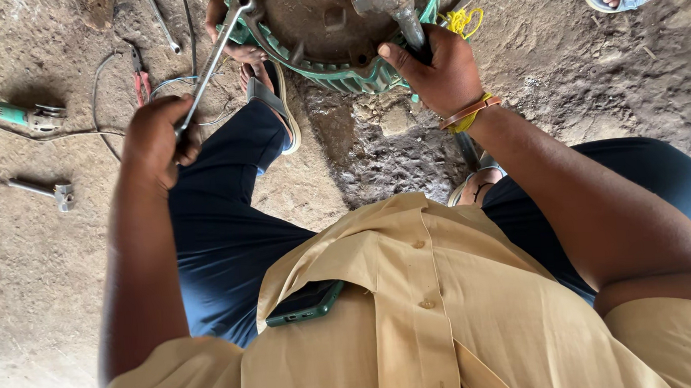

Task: The person disassembles an electric motor on a workshop floor using a wrench and a hammer. They loosen bolts with a wrench, tap components with a hammer to separate the casing, and remove the internal rotor.

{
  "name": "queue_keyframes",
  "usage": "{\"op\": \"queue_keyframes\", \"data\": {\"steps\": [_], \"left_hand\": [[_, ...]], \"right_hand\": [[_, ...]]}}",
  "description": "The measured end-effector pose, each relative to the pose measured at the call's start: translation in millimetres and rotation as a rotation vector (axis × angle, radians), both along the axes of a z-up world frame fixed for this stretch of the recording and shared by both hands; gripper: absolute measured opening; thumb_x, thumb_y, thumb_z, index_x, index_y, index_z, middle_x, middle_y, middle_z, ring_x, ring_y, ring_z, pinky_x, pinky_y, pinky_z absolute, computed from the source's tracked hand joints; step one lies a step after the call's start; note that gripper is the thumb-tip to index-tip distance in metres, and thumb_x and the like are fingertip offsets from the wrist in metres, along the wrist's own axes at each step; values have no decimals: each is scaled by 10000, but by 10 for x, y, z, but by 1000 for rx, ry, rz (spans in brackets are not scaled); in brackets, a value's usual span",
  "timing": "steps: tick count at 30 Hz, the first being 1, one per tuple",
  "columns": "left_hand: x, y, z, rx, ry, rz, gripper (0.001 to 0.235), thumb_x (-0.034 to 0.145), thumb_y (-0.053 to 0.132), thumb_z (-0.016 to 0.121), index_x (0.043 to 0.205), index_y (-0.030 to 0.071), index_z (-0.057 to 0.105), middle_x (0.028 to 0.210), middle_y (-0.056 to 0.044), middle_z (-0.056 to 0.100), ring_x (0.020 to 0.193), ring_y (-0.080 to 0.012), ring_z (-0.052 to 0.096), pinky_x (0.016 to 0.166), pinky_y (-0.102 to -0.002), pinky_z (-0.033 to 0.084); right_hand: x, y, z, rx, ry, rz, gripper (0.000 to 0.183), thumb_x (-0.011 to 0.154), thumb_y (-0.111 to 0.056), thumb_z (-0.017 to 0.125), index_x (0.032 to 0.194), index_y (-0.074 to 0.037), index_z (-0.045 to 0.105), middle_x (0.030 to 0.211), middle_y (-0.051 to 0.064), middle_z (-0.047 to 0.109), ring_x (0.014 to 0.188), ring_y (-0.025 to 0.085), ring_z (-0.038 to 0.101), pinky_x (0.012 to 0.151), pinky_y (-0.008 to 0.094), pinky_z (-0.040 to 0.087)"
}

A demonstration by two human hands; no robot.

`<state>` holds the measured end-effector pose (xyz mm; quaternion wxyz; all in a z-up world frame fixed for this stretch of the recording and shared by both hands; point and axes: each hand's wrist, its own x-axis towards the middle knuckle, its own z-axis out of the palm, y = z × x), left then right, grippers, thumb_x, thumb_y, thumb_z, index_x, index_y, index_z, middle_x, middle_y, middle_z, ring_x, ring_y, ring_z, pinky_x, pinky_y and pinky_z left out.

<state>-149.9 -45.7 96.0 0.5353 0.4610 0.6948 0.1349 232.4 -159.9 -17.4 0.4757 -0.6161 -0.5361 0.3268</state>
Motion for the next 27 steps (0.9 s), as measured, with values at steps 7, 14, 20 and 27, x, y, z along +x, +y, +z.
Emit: {"op": "queue_keyframes", "data": {"steps": [7, 14, 20, 27], "left_hand": [[-130, 336, 67, 99, 401, -281, 259, 1057, 314, 595, 1059, 82, 709, 791, -46, 666, 525, -89, 482, 451, -263, 399], [49, 275, 67, -162, 322, -431, 346, 1071, 312, 438, 1238, 59, 605, 971, -140, 688, 662, -186, 691, 554, -379, 609], [711, -342, -202, -177, -189, -277, 412, 1006, 322, 550, 1322, 64, 495, 993, -189, 587, 734, -290, 678, 595, -469, 671], [1751, -589, -450, -57, -1010, -34, 407, 1033, 209, 663, 1276, -40, 453, 956, -224, 680, 727, -285, 736, 580, -379, 605]], "right_hand": [[-15, -10, 61, -56, 87, 11, 421, 1023, -428, 744, 871, -57, 614, 565, -13, 560, 445, 80, 561, 409, 264, 427], [-10, -20, 76, -32, 79, 40, 415, 1044, -430, 735, 882, -66, 620, 578, -12, 564, 448, 81, 557, 410, 255, 427], [1, -23, 15, -3, 41, 18, 386, 1047, -399, 748, 924, -44, 659, 607, -6, 579, 489, 76, 560, 438, 268, 423], [3, 13, -49, 13, -51, -30, 414, 1043, -400, 772, 936, -12, 676, 662, 13, 621, 545, 81, 565, 474, 274, 440]]}}
